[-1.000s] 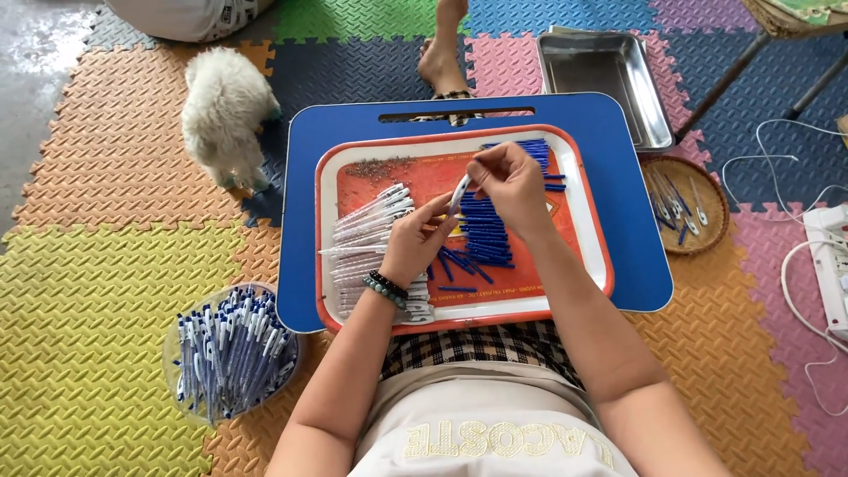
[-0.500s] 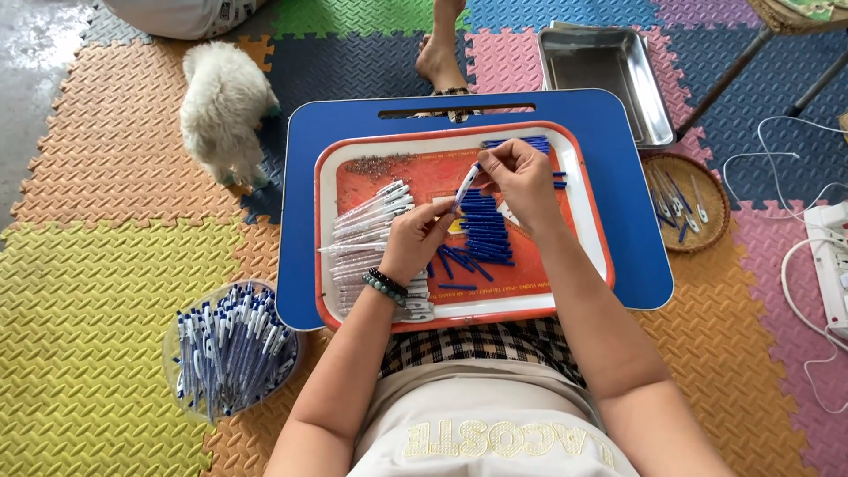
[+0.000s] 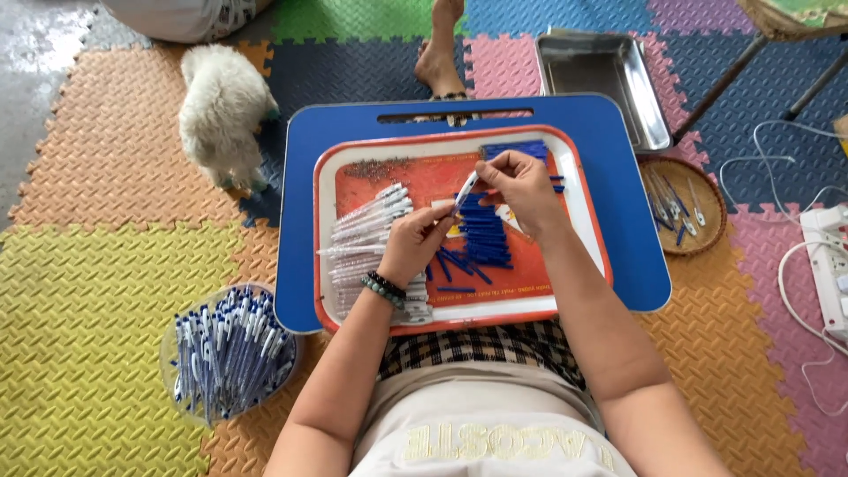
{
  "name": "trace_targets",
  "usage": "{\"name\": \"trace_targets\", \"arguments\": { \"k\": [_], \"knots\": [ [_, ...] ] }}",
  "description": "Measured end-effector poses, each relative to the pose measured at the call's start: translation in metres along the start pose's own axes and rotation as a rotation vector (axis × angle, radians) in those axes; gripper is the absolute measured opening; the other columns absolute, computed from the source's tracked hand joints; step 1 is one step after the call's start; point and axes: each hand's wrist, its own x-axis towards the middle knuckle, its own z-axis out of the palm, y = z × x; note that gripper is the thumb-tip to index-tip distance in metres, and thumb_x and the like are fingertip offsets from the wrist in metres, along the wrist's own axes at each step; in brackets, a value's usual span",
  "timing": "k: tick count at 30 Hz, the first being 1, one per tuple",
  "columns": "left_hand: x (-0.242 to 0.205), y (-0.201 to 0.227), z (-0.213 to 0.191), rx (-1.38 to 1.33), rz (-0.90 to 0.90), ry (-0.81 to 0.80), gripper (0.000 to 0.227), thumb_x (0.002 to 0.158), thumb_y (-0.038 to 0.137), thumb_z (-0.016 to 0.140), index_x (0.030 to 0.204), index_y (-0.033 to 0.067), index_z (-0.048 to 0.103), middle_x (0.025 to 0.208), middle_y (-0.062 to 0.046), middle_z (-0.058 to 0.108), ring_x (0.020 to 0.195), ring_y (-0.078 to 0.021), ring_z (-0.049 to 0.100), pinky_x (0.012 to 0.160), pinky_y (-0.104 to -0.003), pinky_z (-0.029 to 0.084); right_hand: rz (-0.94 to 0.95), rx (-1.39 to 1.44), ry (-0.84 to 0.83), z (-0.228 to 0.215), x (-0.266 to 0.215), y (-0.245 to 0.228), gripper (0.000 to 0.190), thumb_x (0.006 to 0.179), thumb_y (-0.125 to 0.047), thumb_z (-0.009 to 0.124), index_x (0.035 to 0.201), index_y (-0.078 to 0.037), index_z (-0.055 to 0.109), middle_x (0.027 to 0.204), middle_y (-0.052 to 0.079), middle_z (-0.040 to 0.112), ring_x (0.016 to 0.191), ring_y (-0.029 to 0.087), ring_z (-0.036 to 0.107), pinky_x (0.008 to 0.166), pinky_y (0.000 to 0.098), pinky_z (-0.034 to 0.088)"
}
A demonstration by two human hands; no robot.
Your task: Assembling ballpoint pens by inserting ink refills into barrels and attaching caps on a tray.
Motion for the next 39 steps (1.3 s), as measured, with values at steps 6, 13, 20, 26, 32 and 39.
{"name": "trace_targets", "arguments": {
  "k": [6,13,20,26,32,39],
  "knots": [
    [-0.003,0.0,0.001,-0.035,-0.039,-0.014,0.024,0.109,0.007,0.074,0.131,0.0009,0.082,0.092,-0.019,0.082,0.065,-0.0213,0.079,0.05,-0.03,0.061,-0.012,0.007,-0.058,-0.008,0.004,0.011,0.02,0.109,-0.013,0.081,0.113,0.005,0.075,0.099,0.021,0.082,0.088,0.028,0.086,0.067,0.0342,0.073],
    [-0.003,0.005,0.001,0.004,-0.009,-0.012,0.025,0.109,0.006,0.075,0.133,0.0014,0.081,0.1,-0.016,0.086,0.073,-0.022,0.083,0.056,-0.032,0.065,-0.011,-0.019,-0.052,-0.01,0.002,0.002,0.022,0.108,-0.016,0.082,0.116,0.004,0.078,0.098,0.018,0.083,0.087,0.023,0.084,0.066,0.0308,0.072],
    [0.008,0.038,0.0,0.063,0.02,0.062,0.024,0.115,0.011,0.069,0.136,0.008,0.078,0.115,-0.017,0.086,0.114,-0.035,0.082,0.09,-0.045,0.067,-0.238,-0.446,0.169,-0.073,0.046,0.023,0.012,0.109,-0.024,0.092,0.115,-0.016,0.086,0.076,0.006,0.075,0.062,0.01,0.07,0.054,0.0235,0.061],
    [-0.005,0.059,-0.069,0.094,0.065,0.272,0.027,0.111,0.0,0.07,0.137,0.0088,0.074,0.115,-0.013,0.078,0.105,-0.0313,0.084,0.087,-0.044,0.069,-0.232,-0.81,-0.082,-0.042,0.031,0.052,0.009,0.102,-0.022,0.087,0.111,-0.022,0.088,0.099,0.003,0.084,0.098,0.024,0.08,0.09,0.0376,0.062],
    [-0.099,0.052,-0.25,0.599,-0.097,0.559,0.031,0.111,-0.009,0.075,0.141,-0.0039,0.076,0.123,-0.026,0.077,0.11,-0.0372,0.076,0.091,-0.045,0.064,-0.587,-0.994,-0.22,0.013,0.046,0.09,0.011,0.096,-0.024,0.088,0.104,-0.018,0.085,0.101,0.007,0.082,0.102,0.032,0.074,0.093,0.0451,0.059],
    [-0.282,-0.03,-0.415,1.27,-1.008,0.421,0.03,0.11,0.021,0.073,0.134,0.0364,0.082,0.111,0.003,0.083,0.112,-0.0341,0.08,0.1,-0.054,0.062,-0.85,-1.265,-0.169,0.079,0.091,0.151,0.009,0.107,-0.027,0.073,0.108,-0.031,0.081,0.108,-0.006,0.075,0.109,0.019,0.069,0.084,0.0345,0.059]
  ]
}}
